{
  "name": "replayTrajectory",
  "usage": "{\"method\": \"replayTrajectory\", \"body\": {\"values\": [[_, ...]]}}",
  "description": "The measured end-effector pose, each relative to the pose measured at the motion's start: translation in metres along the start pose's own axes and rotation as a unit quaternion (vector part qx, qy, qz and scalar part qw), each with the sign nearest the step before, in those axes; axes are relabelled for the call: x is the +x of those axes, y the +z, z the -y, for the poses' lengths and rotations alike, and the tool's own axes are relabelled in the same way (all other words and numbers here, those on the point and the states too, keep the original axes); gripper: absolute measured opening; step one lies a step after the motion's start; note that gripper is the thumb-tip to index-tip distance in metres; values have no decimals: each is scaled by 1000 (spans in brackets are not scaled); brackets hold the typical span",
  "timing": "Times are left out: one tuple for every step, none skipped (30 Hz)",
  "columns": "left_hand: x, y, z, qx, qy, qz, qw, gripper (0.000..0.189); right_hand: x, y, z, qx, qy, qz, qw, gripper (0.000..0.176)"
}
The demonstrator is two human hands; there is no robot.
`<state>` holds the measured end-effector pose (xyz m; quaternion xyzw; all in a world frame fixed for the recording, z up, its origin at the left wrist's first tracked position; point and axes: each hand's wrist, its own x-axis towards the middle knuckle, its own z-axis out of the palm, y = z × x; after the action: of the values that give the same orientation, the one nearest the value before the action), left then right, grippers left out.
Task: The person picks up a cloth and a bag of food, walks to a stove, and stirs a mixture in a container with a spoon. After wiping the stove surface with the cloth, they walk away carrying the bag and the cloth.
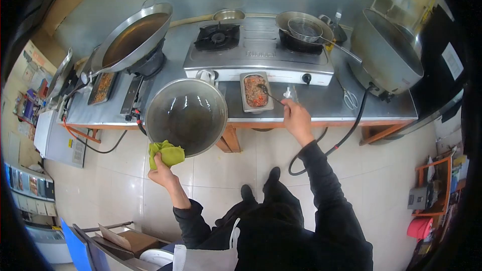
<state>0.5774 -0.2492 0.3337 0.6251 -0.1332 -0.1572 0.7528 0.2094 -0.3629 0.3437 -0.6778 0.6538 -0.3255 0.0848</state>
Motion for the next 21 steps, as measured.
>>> {"method": "replayTrajectory", "body": {"values": [[-1,-5,-1,-2,-2,-8,1000,33,0,0,-2,16,2,0,1000,16],[-3,-9,-2,4,-1,-12,1000,32,1,2,-7,34,3,0,999,16],[-5,-14,-3,8,2,-17,1000,31,4,4,-11,51,3,0,999,16],[-8,-17,-4,14,4,-22,1000,30,6,6,-16,61,5,-5,998,17],[-10,-19,-5,7,6,-28,1000,30,6,8,-21,70,9,-9,997,17],[-12,-21,-6,2,9,-33,999,30,6,12,-26,79,13,-13,997,17],[-14,-21,-7,-3,12,-36,999,30,7,11,-25,87,16,-5,996,17],[-14,-22,-7,4,17,-41,999,31,6,10,-25,95,21,3,995,18],[-14,-23,-6,11,23,-43,999,31,6,8,-26,102,27,10,994,18],[-15,-22,-8,18,29,-45,998,31,6,10,-28,109,25,10,994,18],[-18,-20,-11,14,29,-49,998,31,6,13,-31,117,24,10,993,18],[-20,-16,-14,9,29,-53,998,32,6,15,-35,125,23,9,992,18],[-22,-12,-17,4,29,-56,998,32,6,17,-37,135,32,13,990,18],[-23,-8,-18,4,25,-57,998,32,5,18,-40,146,42,17,988,19],[-21,-6,-18,3,22,-57,998,33,5,19,-43,157,51,20,986,20],[-20,-2,-18,2,18,-57,998,33,4,19,-44,184,53,18,981,20],[-18,3,-19,-5,21,-57,998,33,3,17,-46,210,54,16,976,19],[-15,9,-20,-13,24,-57,998,34,1,16,-48,236,55,13,970,19],[-15,18,-23,-19,30,-57,998,34,0,15,-54,270,67,13,960,19],[-14,23,-25,-15,37,-52,998,34,-3,14,-56,301,77,14,951,18],[-12,29,-26,-12,44,-47,998,34,-5,14,-59,330,87,15,940,17]]}}
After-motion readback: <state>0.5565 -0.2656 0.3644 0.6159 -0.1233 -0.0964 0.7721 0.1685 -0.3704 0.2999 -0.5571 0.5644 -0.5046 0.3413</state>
